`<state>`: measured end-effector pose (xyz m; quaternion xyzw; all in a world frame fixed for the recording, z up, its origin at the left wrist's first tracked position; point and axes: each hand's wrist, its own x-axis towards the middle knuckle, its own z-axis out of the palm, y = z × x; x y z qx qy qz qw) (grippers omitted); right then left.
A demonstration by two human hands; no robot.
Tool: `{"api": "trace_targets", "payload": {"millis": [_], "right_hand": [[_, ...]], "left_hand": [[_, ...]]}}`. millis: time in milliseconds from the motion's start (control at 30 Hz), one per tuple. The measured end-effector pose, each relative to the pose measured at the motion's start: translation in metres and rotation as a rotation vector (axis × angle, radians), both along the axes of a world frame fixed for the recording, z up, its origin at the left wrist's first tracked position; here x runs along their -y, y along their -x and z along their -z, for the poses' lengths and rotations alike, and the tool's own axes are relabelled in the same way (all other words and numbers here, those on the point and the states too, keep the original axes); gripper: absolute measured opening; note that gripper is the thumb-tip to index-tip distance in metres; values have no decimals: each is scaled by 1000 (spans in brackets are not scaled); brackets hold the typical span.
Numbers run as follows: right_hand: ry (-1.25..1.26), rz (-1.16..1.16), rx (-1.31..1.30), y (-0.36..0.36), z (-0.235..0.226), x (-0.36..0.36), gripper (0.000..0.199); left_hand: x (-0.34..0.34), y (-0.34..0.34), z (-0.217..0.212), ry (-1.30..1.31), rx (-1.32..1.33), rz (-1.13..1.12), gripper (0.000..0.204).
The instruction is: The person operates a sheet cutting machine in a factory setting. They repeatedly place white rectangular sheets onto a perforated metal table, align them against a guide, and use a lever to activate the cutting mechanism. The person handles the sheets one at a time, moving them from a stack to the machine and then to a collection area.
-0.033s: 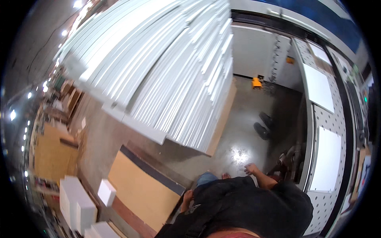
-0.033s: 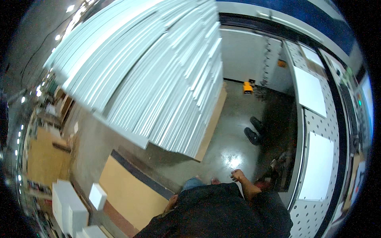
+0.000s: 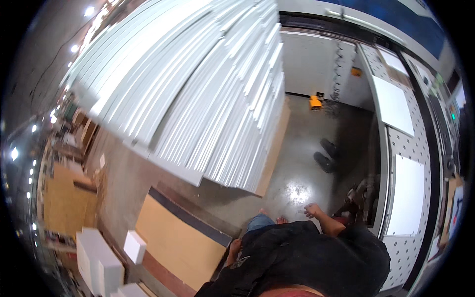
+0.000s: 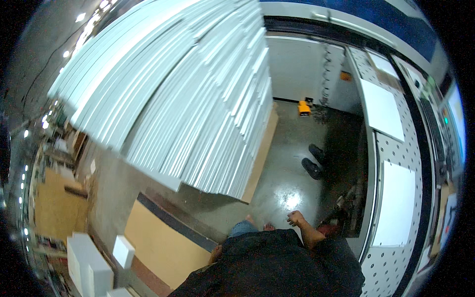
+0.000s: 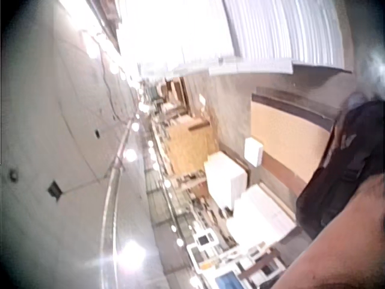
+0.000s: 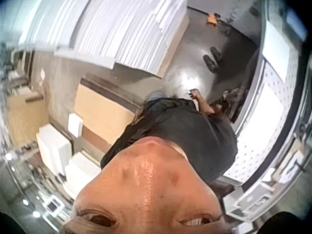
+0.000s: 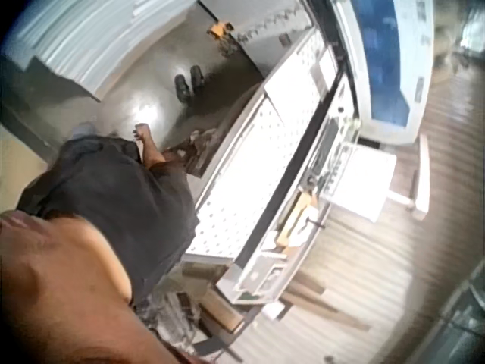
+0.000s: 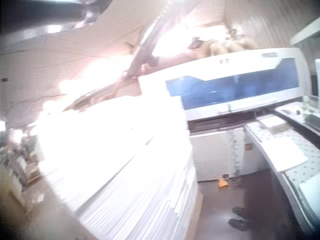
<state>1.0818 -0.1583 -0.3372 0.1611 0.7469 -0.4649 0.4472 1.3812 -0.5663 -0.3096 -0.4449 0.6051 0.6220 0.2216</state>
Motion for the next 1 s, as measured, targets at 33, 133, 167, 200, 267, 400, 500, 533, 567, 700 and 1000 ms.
{"api": "trace_targets", "payload": {"millis": [33, 133, 167, 200, 267, 400, 500, 533, 567, 700, 1000], "right_hand": [[-23, 25, 4, 7, 11, -4, 34], [42, 127, -5, 26, 28, -4, 33], [9, 134, -22, 37, 25, -1, 33], [37, 155, -25, 42, 27, -1, 33], [90, 192, -55, 57, 15, 3, 35], [-27, 280, -79, 89, 7, -33, 35], [-27, 463, -96, 112, -15, -55, 32], [-13, 530, -103, 119, -19, -55, 30], [-32, 584, -129, 125, -35, -60, 29], [-51, 681, -43, 143, -55, -52, 30], [110, 625, -172, 178, 91, -89, 21]], "left_hand": [[0, 19, 2, -11, -11, 39, 26], [7, 65, 10, -23, -23, 154, 26], [12, 81, 13, -32, -29, 195, 26], [18, 96, 12, -36, -29, 235, 26], [31, 131, 11, -30, -25, 303, 26], [35, 220, 26, -92, -104, 432, 26], [38, 281, 34, -123, -127, 478, 26], [40, 301, 25, -114, -117, 483, 26], [38, 316, 36, -137, -125, 487, 27], [37, 369, 38, -144, -93, 496, 28], [20, 475, 6, -125, 17, 558, 32]]}}
